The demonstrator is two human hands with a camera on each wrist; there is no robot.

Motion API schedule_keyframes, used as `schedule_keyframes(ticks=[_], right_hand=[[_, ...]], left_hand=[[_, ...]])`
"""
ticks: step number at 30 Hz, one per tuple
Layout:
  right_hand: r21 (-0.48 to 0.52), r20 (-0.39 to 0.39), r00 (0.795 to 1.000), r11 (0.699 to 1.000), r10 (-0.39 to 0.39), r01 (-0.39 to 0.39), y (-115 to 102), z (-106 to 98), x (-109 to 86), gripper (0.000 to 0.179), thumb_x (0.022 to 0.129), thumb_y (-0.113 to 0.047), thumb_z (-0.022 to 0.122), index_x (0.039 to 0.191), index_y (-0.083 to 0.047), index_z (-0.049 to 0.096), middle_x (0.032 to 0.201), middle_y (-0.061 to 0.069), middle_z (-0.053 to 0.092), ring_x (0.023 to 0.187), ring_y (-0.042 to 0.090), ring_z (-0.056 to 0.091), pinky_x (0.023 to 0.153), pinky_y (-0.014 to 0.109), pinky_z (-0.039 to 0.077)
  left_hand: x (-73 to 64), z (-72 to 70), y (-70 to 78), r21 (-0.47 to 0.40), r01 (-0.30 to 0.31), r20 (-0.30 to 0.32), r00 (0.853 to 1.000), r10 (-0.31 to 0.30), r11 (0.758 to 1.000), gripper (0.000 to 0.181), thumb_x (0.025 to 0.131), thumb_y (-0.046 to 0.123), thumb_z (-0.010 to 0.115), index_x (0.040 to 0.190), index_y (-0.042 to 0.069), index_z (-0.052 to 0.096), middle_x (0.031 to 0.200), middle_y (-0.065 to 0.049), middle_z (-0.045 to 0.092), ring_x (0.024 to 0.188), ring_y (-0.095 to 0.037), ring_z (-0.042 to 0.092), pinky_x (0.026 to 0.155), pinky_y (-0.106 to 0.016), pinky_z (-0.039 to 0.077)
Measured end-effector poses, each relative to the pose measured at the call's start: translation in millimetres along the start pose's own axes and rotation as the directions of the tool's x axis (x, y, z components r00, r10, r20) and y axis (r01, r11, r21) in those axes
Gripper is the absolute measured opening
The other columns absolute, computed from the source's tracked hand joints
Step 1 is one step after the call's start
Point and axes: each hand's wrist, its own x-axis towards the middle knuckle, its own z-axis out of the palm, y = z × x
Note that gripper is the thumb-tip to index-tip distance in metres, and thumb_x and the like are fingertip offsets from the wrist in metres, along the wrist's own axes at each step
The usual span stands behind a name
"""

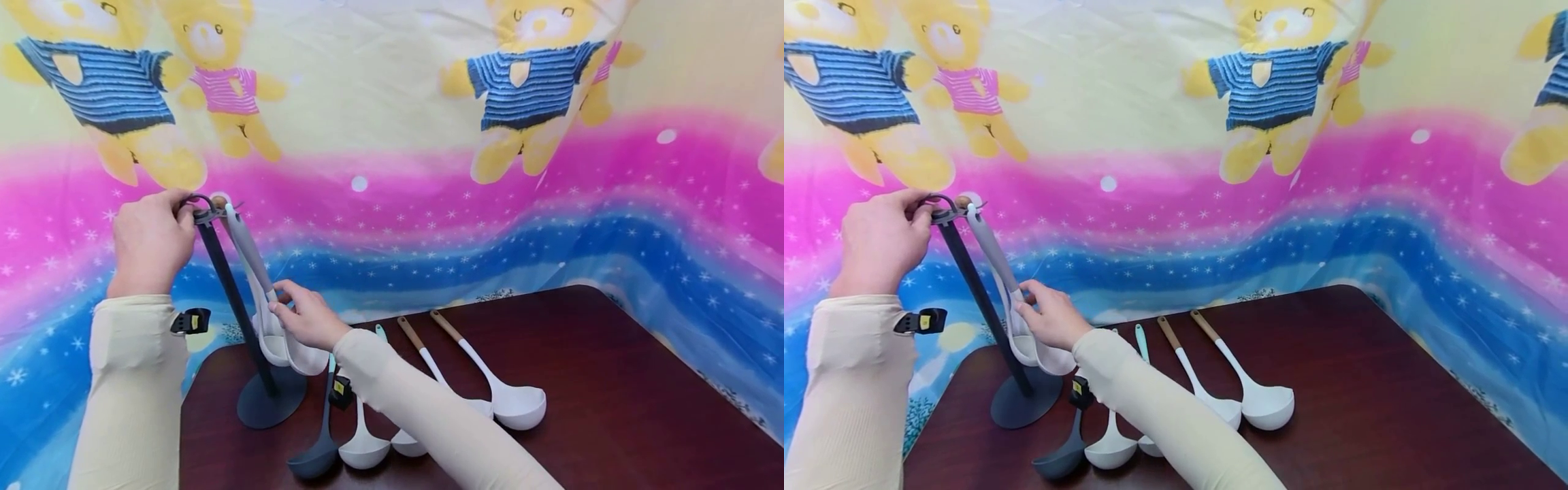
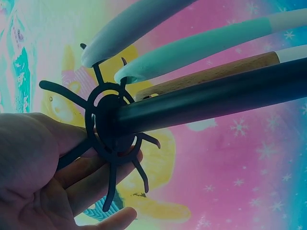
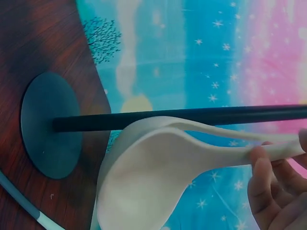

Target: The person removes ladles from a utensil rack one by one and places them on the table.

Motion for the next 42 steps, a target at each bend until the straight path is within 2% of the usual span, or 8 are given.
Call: schedule_keyframes(ticks=[7, 18, 22, 27, 34, 42], right_hand=[[-0.062, -0.032, 0.998, 0.996, -0.058, 0.056, -0.9, 4.4, -0.1, 0.032, 0.108, -0.025, 0.045, 0.137, -0.013, 0.052, 0.107, -0.001, 0.067, 0.086, 0.002, 0.061, 0.074, 0.018, 0.050], [-0.120, -0.044, 0.996, 0.990, -0.076, 0.070, -4.6, -2.8, -0.1, 0.027, 0.108, -0.021, 0.045, 0.131, -0.010, 0.054, 0.107, 0.002, 0.068, 0.085, 0.005, 0.060, 0.073, 0.018, 0.049], [-0.126, -0.048, 0.995, 0.989, -0.083, 0.077, -5.5, -5.5, -0.1, 0.026, 0.108, -0.020, 0.045, 0.130, -0.010, 0.055, 0.106, 0.002, 0.068, 0.083, 0.005, 0.059, 0.072, 0.018, 0.048], [-0.109, -0.052, 0.995, 0.991, -0.081, 0.074, -6.1, -9.4, -1.9, 0.028, 0.108, -0.021, 0.045, 0.131, -0.009, 0.054, 0.108, 0.004, 0.068, 0.088, 0.004, 0.063, 0.075, 0.018, 0.050], [-0.089, -0.080, 0.994, 0.994, -0.072, 0.065, -1.5, -18.3, -11.6, 0.026, 0.108, -0.022, 0.045, 0.127, -0.009, 0.055, 0.111, 0.007, 0.068, 0.094, 0.006, 0.066, 0.081, 0.021, 0.052], [-0.100, -0.083, 0.990, 0.990, -0.112, 0.103, 5.9, -27.3, -26.3, 0.024, 0.108, -0.026, 0.044, 0.120, -0.010, 0.057, 0.103, 0.004, 0.067, 0.085, 0.011, 0.066, 0.071, 0.021, 0.051]], left_hand=[[-1.4, -1.0, -1.7, -0.004, 0.011, 0.006, 1.000, -0.011, 1.000, 0.039, 0.105, 0.017, 0.046, 0.137, -0.002, 0.057, 0.112, -0.033, 0.064, 0.096, -0.048, 0.052, 0.077, -0.060, 0.049], [0.9, -0.9, 2.7, -0.009, 0.019, 0.020, 1.000, -0.018, 1.000, 0.040, 0.105, 0.017, 0.046, 0.139, -0.002, 0.055, 0.115, -0.034, 0.063, 0.098, -0.048, 0.051, 0.080, -0.061, 0.048], [1.3, -0.6, 2.9, -0.005, 0.018, 0.017, 1.000, -0.018, 1.000, 0.040, 0.105, 0.018, 0.046, 0.138, -0.002, 0.056, 0.115, -0.034, 0.063, 0.098, -0.049, 0.052, 0.081, -0.061, 0.048], [1.1, -1.3, 1.2, -0.012, 0.016, 0.018, 1.000, -0.016, 1.000, 0.040, 0.105, 0.018, 0.047, 0.138, -0.003, 0.056, 0.115, -0.034, 0.062, 0.100, -0.050, 0.050, 0.082, -0.062, 0.047], [-0.5, -1.0, 1.0, -0.010, 0.006, 0.002, 1.000, -0.006, 1.000, 0.039, 0.105, 0.017, 0.047, 0.136, -0.004, 0.057, 0.114, -0.034, 0.063, 0.098, -0.049, 0.052, 0.083, -0.063, 0.047], [-2.0, -0.8, 1.6, 0.005, -0.014, -0.012, 1.000, 0.014, 1.000, 0.036, 0.105, 0.016, 0.048, 0.133, -0.003, 0.060, 0.109, -0.032, 0.065, 0.094, -0.048, 0.053, 0.082, -0.062, 0.046]])
